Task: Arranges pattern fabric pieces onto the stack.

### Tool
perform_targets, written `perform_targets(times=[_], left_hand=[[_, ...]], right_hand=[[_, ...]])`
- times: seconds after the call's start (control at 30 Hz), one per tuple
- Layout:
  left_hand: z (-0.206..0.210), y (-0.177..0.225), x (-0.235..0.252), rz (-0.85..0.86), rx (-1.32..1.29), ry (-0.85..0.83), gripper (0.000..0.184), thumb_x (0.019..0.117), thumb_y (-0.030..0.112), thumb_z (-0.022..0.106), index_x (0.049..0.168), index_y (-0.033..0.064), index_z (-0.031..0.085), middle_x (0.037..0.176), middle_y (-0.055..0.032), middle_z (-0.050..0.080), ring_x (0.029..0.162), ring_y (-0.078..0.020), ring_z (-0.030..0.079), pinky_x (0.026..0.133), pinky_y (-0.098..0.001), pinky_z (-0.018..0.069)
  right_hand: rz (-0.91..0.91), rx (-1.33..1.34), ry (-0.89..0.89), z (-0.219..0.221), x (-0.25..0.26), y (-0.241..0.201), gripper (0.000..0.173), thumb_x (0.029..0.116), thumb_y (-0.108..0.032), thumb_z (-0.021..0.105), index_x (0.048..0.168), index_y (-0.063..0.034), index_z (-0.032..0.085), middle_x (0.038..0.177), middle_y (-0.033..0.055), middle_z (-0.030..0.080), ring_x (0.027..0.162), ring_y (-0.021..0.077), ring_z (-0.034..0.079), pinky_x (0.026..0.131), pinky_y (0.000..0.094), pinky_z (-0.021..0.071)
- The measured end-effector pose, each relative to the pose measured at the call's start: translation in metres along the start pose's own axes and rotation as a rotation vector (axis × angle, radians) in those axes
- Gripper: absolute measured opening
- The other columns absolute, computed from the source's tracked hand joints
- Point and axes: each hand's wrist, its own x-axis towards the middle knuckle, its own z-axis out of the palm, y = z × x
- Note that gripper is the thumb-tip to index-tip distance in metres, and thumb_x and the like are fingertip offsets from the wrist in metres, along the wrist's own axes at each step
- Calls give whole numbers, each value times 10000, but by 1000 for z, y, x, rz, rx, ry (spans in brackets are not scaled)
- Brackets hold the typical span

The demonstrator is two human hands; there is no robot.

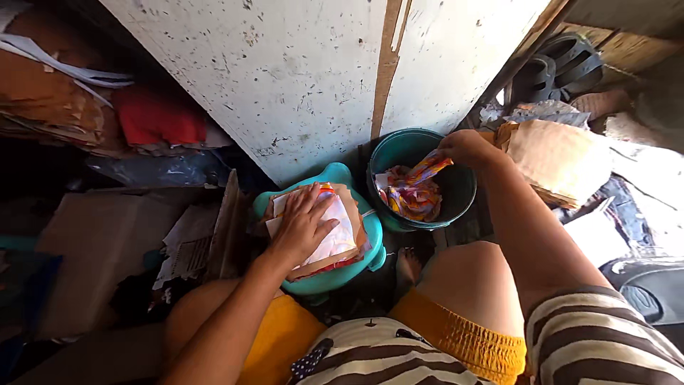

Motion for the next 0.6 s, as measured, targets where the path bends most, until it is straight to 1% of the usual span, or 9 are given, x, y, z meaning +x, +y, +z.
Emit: perform_targets(times=[0.07,0.17,0.23,0.3,0.37,0.43,0.47,0.57,0.6], left_hand=[[-12,6,3,-28,-83,23,571,1051,505,454,1476,141,565,1630,-230,322,1518,-417,281,1220,-620,204],[-33,20,10,-36,-135,70,512,1049,462,489,1445,156,598,1638,-227,305,1508,-426,296,1187,-649,238],[-45,27,19,-1,-158,111,506,1053,471,478,1428,158,610,1636,-216,312,1497,-403,328,1184,-605,303],[-56,36,30,37,-204,156,485,1053,459,491,1393,145,633,1623,-223,331,1488,-391,351,1187,-563,333],[-68,50,43,59,-270,177,453,1054,424,514,1377,133,641,1617,-229,338,1477,-389,369,1177,-551,350],[-75,61,57,84,-354,197,429,1047,400,535,1356,129,657,1604,-226,366,1468,-378,386,1171,-542,360],[-79,67,63,100,-402,206,416,1043,389,541,1342,128,666,1590,-217,392,1464,-359,398,1171,-530,364],[-90,84,79,171,-551,242,380,1057,344,526,1305,106,687,1486,-159,537,1415,-261,479,1157,-450,408],[-95,91,84,205,-614,241,383,1073,317,497,1310,77,677,1443,-143,579,1385,-227,512,1148,-423,427]], right_hand=[[-48,-73,77,-16,-9,-6,177,987,-82,644,994,55,755,1000,292,715,1037,502,667,946,723,459],[5,-151,66,-49,-27,-33,214,1026,-98,593,1012,58,739,1036,286,707,1076,491,655,946,699,466],[-53,-155,138,-59,-32,-36,195,999,-112,644,987,61,735,998,297,700,1037,505,659,910,714,478],[-127,-27,246,-69,-39,-40,224,951,-144,713,978,79,709,962,302,669,973,499,650,867,712,483],[-97,236,268,-81,-48,-53,296,971,-225,694,1038,60,651,950,229,663,901,361,655,832,606,521],[-80,553,247,-89,-54,-65,255,981,-249,642,1057,-15,573,896,83,619,802,156,633,762,394,566],[-107,672,228,-94,-58,-72,197,991,-229,625,1045,-58,542,867,30,613,761,100,639,723,324,581],[-294,793,101,-110,-72,-100,34,997,-137,577,1021,-115,584,832,-36,661,726,50,661,682,240,590],[-368,758,45,-117,-78,-113,61,994,-117,559,1017,-118,615,832,-47,671,729,41,661,684,228,590]])
